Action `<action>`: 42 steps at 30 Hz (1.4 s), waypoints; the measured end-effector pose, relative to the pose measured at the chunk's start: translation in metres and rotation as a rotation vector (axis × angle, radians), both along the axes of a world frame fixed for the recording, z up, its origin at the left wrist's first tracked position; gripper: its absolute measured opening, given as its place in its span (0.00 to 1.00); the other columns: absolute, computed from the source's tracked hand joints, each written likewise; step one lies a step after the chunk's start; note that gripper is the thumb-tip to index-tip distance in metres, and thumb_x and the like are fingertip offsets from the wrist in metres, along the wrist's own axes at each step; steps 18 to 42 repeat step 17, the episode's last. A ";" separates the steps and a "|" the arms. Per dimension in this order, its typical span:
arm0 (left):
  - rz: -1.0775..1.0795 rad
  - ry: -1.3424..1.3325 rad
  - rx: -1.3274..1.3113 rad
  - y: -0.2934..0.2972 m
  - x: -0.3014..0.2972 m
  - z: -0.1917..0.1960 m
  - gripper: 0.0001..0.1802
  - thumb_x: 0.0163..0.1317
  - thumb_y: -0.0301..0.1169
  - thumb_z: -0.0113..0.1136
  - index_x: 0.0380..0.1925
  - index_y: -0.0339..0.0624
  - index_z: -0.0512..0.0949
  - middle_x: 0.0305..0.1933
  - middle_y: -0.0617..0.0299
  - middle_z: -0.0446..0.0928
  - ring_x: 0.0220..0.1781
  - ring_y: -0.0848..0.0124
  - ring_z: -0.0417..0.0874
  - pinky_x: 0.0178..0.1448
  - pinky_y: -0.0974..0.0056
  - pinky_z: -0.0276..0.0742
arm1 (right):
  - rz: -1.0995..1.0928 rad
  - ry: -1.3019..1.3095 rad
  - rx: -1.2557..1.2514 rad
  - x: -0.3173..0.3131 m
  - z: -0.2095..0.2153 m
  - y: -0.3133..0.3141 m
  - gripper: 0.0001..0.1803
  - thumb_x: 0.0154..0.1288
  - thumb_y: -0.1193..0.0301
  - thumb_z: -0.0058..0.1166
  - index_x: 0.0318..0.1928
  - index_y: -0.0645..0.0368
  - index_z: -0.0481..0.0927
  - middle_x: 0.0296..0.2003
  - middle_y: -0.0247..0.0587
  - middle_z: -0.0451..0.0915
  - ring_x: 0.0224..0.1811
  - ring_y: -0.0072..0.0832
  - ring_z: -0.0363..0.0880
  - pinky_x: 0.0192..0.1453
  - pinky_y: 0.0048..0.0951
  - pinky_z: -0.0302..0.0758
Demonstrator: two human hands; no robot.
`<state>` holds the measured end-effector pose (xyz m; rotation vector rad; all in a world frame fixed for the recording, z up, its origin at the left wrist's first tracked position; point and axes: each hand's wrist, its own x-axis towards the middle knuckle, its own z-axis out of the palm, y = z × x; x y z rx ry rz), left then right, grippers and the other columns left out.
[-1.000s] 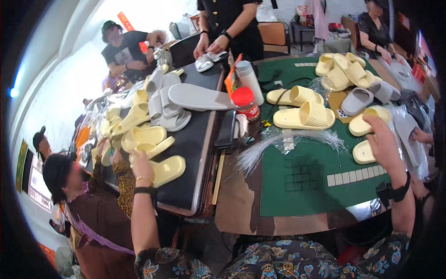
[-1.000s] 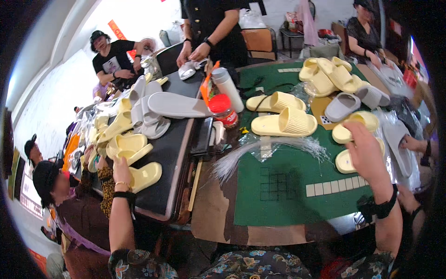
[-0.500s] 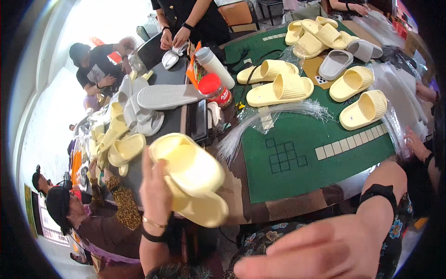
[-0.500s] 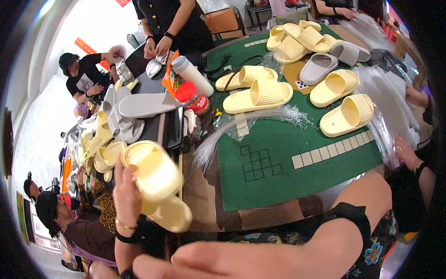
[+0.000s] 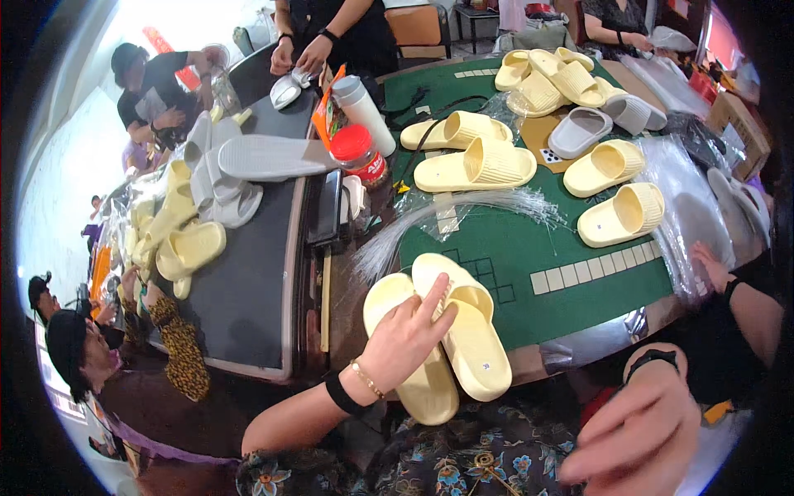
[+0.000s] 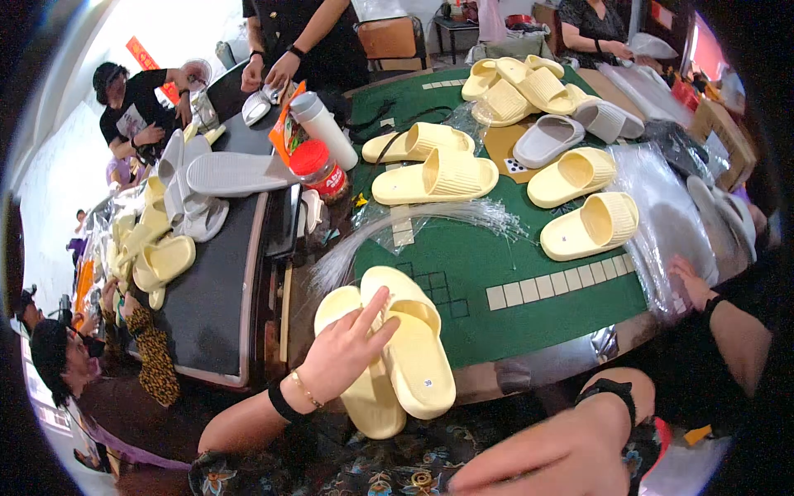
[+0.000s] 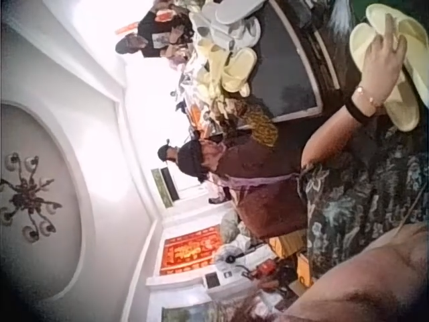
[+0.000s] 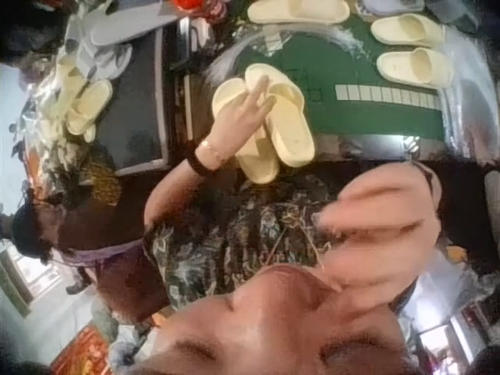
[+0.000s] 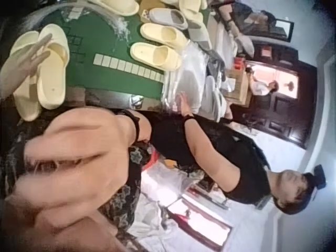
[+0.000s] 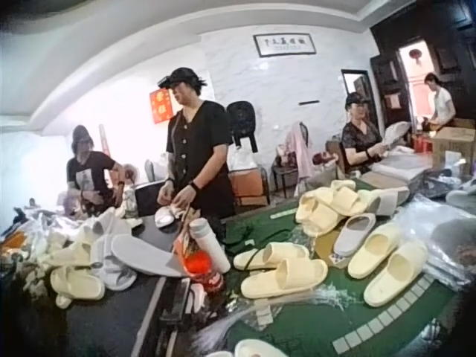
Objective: Tagging and pairing plastic slippers in a manufacturing workshop.
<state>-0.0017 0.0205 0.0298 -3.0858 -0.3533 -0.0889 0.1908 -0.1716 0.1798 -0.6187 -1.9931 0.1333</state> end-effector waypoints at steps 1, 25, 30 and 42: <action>-0.134 -0.071 -0.022 -0.005 0.024 0.002 0.26 0.52 0.26 0.58 0.55 0.47 0.71 0.69 0.43 0.61 0.48 0.59 0.80 0.49 0.60 0.80 | -0.221 0.056 -0.058 0.005 -0.002 -0.032 0.15 0.62 0.67 0.57 0.50 0.49 0.80 0.44 0.33 0.81 0.37 0.34 0.81 0.34 0.32 0.79; 0.474 -0.118 -0.416 0.003 -0.045 -0.064 0.41 0.53 0.27 0.64 0.68 0.48 0.59 0.72 0.43 0.54 0.66 0.41 0.65 0.66 0.49 0.69 | -0.791 -0.127 -0.833 0.031 -0.227 0.091 0.39 0.53 0.64 0.65 0.65 0.57 0.64 0.61 0.51 0.65 0.60 0.48 0.71 0.63 0.41 0.70; 0.474 -0.118 -0.416 0.003 -0.045 -0.064 0.41 0.53 0.27 0.64 0.68 0.48 0.59 0.72 0.43 0.54 0.66 0.41 0.65 0.66 0.49 0.69 | -0.791 -0.127 -0.833 0.031 -0.227 0.091 0.39 0.53 0.64 0.65 0.65 0.57 0.64 0.61 0.51 0.65 0.60 0.48 0.71 0.63 0.41 0.70; 0.474 -0.118 -0.416 0.003 -0.045 -0.064 0.41 0.53 0.27 0.64 0.68 0.48 0.59 0.72 0.43 0.54 0.66 0.41 0.65 0.66 0.49 0.69 | -0.791 -0.127 -0.833 0.031 -0.227 0.091 0.39 0.53 0.64 0.65 0.65 0.57 0.64 0.61 0.51 0.65 0.60 0.48 0.71 0.63 0.41 0.70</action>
